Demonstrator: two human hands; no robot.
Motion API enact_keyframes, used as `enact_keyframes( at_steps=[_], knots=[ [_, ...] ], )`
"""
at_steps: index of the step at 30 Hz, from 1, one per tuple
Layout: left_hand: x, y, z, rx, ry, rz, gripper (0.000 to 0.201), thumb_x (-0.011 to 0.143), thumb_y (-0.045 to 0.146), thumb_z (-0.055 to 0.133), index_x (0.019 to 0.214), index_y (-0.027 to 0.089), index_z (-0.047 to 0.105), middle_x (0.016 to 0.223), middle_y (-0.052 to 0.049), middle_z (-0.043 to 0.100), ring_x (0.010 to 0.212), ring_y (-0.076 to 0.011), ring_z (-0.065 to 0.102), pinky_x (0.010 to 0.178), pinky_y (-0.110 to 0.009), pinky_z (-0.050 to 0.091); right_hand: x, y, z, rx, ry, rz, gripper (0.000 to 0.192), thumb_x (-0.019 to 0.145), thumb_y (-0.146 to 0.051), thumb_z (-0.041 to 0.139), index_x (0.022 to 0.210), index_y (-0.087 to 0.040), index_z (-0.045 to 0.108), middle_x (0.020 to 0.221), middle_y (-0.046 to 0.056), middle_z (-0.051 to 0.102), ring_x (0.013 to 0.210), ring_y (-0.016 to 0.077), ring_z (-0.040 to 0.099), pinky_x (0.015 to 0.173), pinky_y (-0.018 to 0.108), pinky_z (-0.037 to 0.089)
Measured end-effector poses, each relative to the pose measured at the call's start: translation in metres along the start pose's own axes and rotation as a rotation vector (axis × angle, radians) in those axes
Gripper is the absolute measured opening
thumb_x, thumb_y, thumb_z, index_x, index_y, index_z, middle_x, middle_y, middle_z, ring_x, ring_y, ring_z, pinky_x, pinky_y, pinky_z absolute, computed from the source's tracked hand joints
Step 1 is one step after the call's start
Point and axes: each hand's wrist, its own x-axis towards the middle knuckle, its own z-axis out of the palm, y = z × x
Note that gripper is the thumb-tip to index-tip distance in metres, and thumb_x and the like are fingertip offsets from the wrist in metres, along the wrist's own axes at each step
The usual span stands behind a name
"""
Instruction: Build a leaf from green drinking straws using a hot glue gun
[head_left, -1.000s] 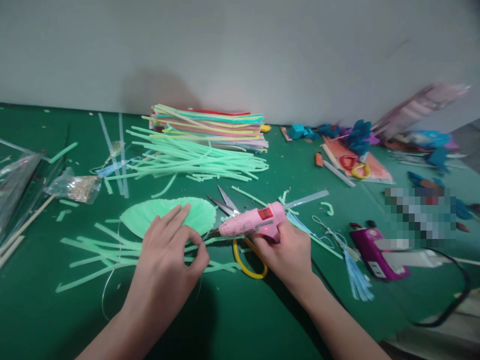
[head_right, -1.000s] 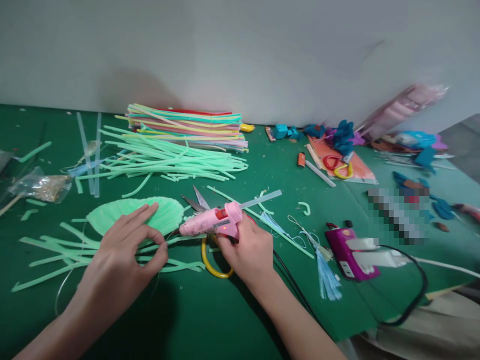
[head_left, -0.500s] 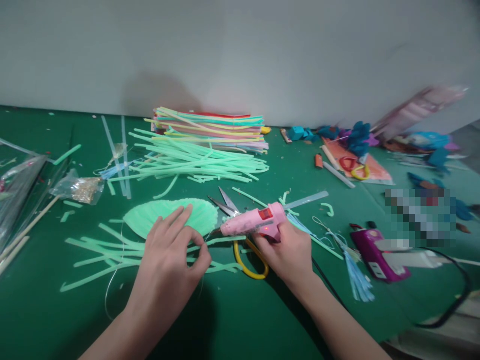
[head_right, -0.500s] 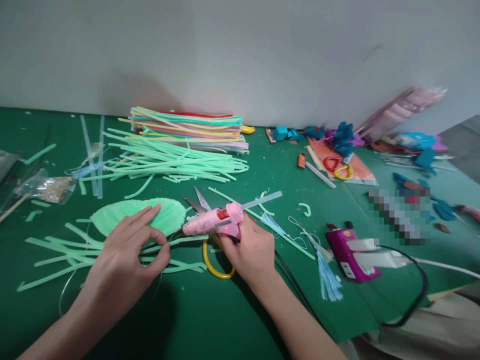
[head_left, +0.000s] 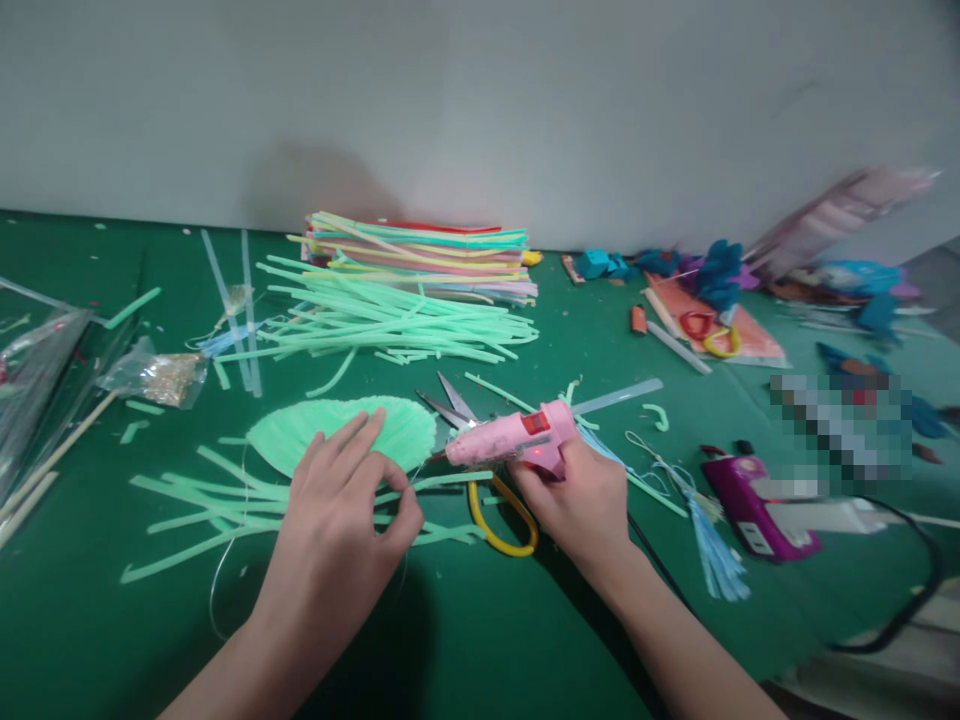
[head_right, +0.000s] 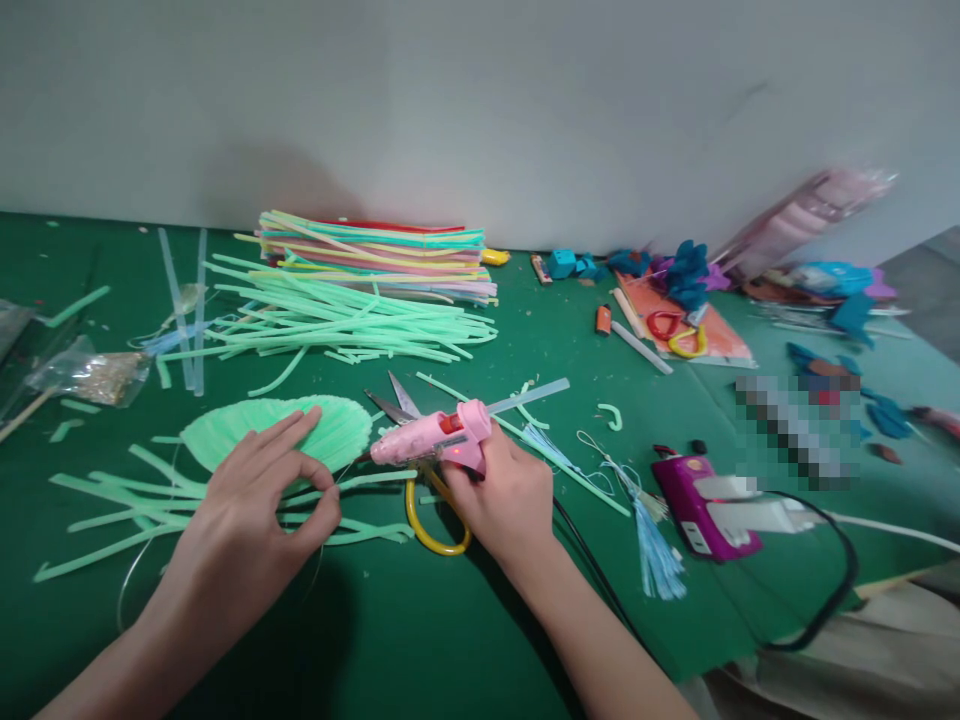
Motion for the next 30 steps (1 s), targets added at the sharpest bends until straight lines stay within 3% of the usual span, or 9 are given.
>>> enact_keyframes(
  at_steps=[17, 20, 24, 27, 30],
  knots=[
    [-0.001, 0.000, 0.001, 0.005, 0.010, -0.007, 0.015, 0.087, 0.017, 0.051, 0.073, 0.019, 0.056, 0.137, -0.022, 0.058, 0.133, -0.0335, 0.050, 0.109, -0.060, 0.036, -0.001, -0.002, -0.001, 0.053, -0.025, -0.005, 0.022, 0.087, -0.036, 0.053, 0.089, -0.016, 0.061, 0.057, 0.000, 0.060, 0.045, 0.0147, 0.053, 0.045, 0.025, 0.034],
    [-0.001, 0.000, 0.002, 0.005, 0.009, -0.015, 0.014, 0.087, 0.018, 0.052, 0.073, 0.019, 0.056, 0.136, -0.022, 0.059, 0.133, -0.0333, 0.050, 0.109, -0.060, 0.036, -0.002, 0.000, 0.001, 0.034, -0.039, 0.076, 0.017, 0.083, -0.035, 0.055, 0.080, -0.019, 0.059, 0.055, -0.001, 0.057, 0.046, 0.0147, 0.050, 0.047, 0.026, 0.034],
    [-0.001, -0.001, 0.001, -0.004, 0.004, -0.017, 0.014, 0.087, 0.018, 0.051, 0.073, 0.020, 0.055, 0.137, -0.022, 0.058, 0.133, -0.0332, 0.049, 0.109, -0.060, 0.035, 0.006, 0.012, 0.001, -0.020, -0.094, 0.293, 0.021, 0.077, -0.040, 0.061, 0.080, -0.020, 0.056, 0.067, 0.001, 0.059, 0.056, 0.0167, 0.050, 0.055, 0.027, 0.038],
    [-0.002, -0.002, 0.001, -0.008, -0.007, -0.018, 0.014, 0.088, 0.019, 0.051, 0.074, 0.021, 0.054, 0.139, -0.021, 0.057, 0.135, -0.0321, 0.047, 0.110, -0.060, 0.034, 0.014, 0.032, 0.003, -0.082, -0.145, 0.426, 0.029, 0.077, -0.047, 0.061, 0.085, -0.019, 0.056, 0.079, 0.005, 0.060, 0.066, 0.0194, 0.051, 0.062, 0.030, 0.040],
    [-0.005, -0.003, 0.004, 0.005, -0.031, -0.009, 0.014, 0.088, 0.020, 0.051, 0.075, 0.021, 0.053, 0.140, -0.021, 0.056, 0.137, -0.0320, 0.046, 0.110, -0.060, 0.034, 0.016, 0.059, 0.011, -0.177, -0.171, 0.451, 0.034, 0.081, -0.048, 0.056, 0.088, -0.016, 0.059, 0.082, 0.010, 0.061, 0.074, 0.0242, 0.052, 0.071, 0.035, 0.042]
  ],
)
